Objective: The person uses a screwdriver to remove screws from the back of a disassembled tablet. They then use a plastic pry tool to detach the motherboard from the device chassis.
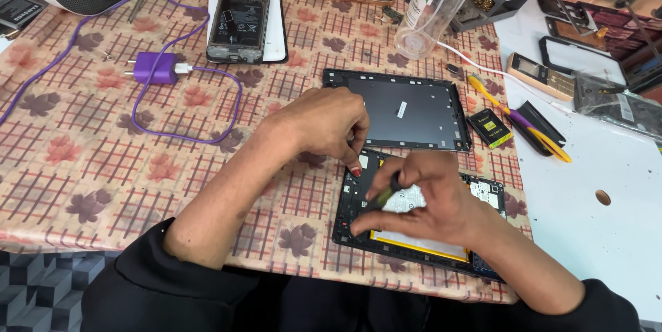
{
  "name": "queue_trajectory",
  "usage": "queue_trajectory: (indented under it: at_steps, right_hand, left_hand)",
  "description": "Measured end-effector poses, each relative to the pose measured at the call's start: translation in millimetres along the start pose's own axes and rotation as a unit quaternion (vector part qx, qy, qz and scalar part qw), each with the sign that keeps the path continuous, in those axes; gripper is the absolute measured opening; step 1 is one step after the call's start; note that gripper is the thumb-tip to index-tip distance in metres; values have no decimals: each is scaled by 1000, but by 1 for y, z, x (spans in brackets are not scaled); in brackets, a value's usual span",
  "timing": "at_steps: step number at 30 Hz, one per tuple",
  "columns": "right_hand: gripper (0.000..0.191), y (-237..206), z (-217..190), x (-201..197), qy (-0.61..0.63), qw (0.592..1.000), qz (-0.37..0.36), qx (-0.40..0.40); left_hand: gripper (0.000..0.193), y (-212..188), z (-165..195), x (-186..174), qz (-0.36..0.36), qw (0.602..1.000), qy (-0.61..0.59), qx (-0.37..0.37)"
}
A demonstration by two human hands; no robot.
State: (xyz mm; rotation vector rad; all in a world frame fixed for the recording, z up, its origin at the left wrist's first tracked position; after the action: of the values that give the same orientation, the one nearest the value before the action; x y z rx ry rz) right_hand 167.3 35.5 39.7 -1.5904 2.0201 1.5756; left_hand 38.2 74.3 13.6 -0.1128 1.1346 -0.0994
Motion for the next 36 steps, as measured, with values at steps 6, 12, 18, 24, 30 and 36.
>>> queue_trajectory:
  at_steps: [6, 12, 18, 24, 30, 36]
  right_hand:
    - [52, -6, -15, 23, 164, 982, -92, -17]
    - [59, -7, 6, 15, 201, 979, -25, 2]
    - [74, 2, -2, 2, 36, 999, 30, -18]
    - [66, -21, 66, -51, 120, 944, 253, 174]
    - [64, -56, 119, -98, 122, 865, 444, 201]
    - [61, -58, 135, -81, 96, 874, 396, 266]
  left_hand:
    - [25, -2, -8, -10, 19, 1000, -11, 4]
    - [24, 2, -18, -23, 93, 995, -5, -27]
    - [24, 5, -29, -27, 137, 988, 17, -70]
    - [30, 5, -39, -33, 237, 968, 42, -72]
    - [41, 20, -51, -23, 233, 958, 124, -110]
    - [37, 23, -61, -9, 178, 968, 117, -129]
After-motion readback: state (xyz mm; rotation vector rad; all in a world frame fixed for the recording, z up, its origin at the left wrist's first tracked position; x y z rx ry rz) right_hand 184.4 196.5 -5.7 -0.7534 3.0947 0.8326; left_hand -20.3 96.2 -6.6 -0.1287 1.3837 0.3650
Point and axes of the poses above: each hand's wrist, its own y-axis towards the middle knuckle, its own x-axis out of the palm, z = x × y, the point moved 9 cm from there along y, towards the middle knuckle, and after that the axes turned 13 degrees about -x, right-handed, at the moved point
